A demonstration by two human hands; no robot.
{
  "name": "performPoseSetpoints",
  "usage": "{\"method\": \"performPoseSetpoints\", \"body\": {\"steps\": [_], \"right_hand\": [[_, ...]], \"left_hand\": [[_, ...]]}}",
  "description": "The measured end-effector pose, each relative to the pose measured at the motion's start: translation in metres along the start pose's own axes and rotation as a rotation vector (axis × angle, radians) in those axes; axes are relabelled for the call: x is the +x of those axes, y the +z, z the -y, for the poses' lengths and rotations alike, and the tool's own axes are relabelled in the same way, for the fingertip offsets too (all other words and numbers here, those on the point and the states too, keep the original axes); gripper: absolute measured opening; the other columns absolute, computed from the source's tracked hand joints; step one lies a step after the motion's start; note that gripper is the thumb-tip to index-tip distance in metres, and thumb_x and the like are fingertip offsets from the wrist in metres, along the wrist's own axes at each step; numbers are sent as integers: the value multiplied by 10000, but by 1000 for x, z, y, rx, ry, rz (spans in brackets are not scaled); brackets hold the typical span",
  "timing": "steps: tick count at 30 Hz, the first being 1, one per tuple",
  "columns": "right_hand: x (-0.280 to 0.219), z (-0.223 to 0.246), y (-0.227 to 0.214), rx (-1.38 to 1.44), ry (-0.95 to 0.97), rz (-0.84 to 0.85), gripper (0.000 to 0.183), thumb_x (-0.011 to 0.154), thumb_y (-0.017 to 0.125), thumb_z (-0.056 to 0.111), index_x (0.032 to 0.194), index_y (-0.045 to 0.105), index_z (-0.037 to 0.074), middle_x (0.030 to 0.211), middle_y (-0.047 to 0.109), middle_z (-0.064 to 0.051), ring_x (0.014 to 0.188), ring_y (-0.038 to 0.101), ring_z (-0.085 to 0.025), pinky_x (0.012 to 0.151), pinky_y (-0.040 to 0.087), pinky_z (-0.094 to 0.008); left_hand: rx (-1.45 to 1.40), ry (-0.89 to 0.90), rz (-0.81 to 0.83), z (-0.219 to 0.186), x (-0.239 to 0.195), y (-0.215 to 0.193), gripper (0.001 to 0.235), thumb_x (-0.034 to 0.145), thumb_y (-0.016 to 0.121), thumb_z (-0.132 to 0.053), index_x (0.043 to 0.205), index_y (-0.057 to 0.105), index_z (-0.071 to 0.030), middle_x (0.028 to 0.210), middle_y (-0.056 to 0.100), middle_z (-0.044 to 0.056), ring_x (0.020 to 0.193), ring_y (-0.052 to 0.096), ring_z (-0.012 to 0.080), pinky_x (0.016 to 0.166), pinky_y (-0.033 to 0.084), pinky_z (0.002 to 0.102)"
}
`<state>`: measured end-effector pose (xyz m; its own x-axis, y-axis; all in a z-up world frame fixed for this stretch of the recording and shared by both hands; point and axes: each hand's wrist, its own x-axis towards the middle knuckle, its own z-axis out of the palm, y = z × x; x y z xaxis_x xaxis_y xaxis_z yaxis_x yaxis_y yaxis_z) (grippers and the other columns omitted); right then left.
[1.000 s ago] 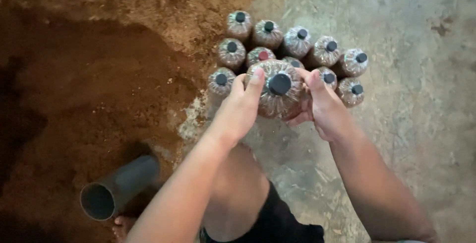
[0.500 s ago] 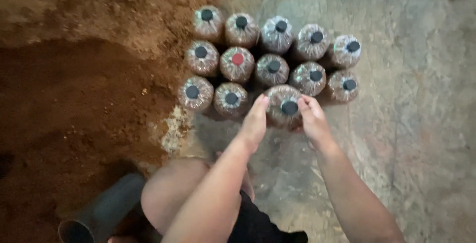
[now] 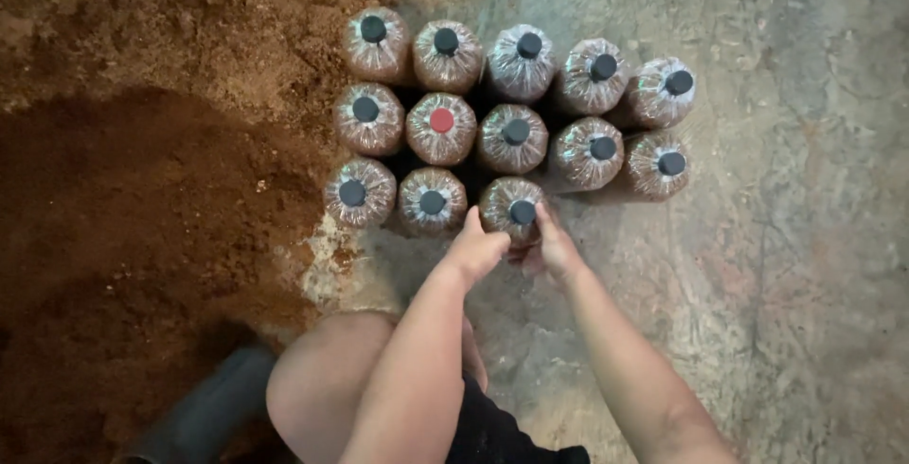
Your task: The person scoops soil into a plastic bag using a metal cylinder, ties the bag closed, and places it on the floor. They repeat this process with multiple bags, arranging them in rows.
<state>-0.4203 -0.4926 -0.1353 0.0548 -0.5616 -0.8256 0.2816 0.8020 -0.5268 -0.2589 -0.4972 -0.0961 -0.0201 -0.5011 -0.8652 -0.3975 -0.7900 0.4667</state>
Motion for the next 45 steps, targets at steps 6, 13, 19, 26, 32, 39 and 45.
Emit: {"method": "performPoseSetpoints", "body": {"steps": [6, 13, 19, 26, 32, 39, 45], "right_hand": [[19, -23, 2, 149, -151, -19, 556, 983, 607, 588, 1402, 484, 244, 1367, 602, -210, 1138, 644, -511, 877, 529, -711], [25, -31, 15, 90, -156, -93, 524, 1032, 500, 610, 1436, 437, 282, 1385, 607, -119, 1090, 684, -416, 883, 573, -614], [31, -34, 11, 159, -195, -132, 519, 1045, 506, 555, 1488, 431, 296, 1541, 477, -87, 1121, 666, -473, 874, 574, -654], [47, -42, 0, 134, -238, -123, 632, 1011, 540, 626, 1530, 418, 286, 1581, 437, -126, 1181, 616, -525, 929, 553, -654], [12, -47, 16, 300, -201, -40, 733, 952, 400, 801, 1509, 451, 328, 1581, 430, -122, 1297, 582, -448, 1030, 522, -598], [-30, -67, 35, 190, -92, -130, 663, 1094, 456, 510, 1580, 240, 114, 1573, 340, -233, 1431, 422, -468, 1197, 321, -626], [-35, -49, 106, -456, -434, 259, 242, 1059, 599, 307, 960, 681, 102, 719, 693, -70, 547, 661, -172, 496, 497, -263]], "left_hand": [[78, 24, -13, -6, -19, -7, 1121, 687, 726, -307, 1635, 135, -219, 1447, 599, 159, 1386, 543, 289, 1127, 478, 442], [120, 64, -14, -6, -22, -16, 1022, 762, 643, -403, 1642, 171, -188, 1511, 536, 166, 1425, 496, 315, 1179, 422, 452], [120, 104, -11, -12, -44, -17, 961, 809, 584, -395, 1636, 183, -112, 1532, 493, 206, 1422, 485, 341, 1184, 431, 454], [214, 169, 63, -20, -84, -23, 1007, 825, 556, -322, 1635, 50, -4, 1650, 315, 203, 1464, 422, 363, 1222, 375, 479], [240, 269, -27, -10, -101, -37, 828, 911, 495, -340, 1605, 204, 5, 1607, 383, 222, 1486, 397, 337, 1257, 332, 446], [178, 355, -269, 48, -105, -69, 599, 991, 502, -343, 1513, 458, -53, 1492, 550, 182, 1419, 499, 299, 1194, 409, 439], [70, 560, -564, 83, -177, -132, 410, 925, 569, -368, 1198, 697, -89, 1187, 732, 176, 1224, 641, 386, 1028, 526, 519]]}}
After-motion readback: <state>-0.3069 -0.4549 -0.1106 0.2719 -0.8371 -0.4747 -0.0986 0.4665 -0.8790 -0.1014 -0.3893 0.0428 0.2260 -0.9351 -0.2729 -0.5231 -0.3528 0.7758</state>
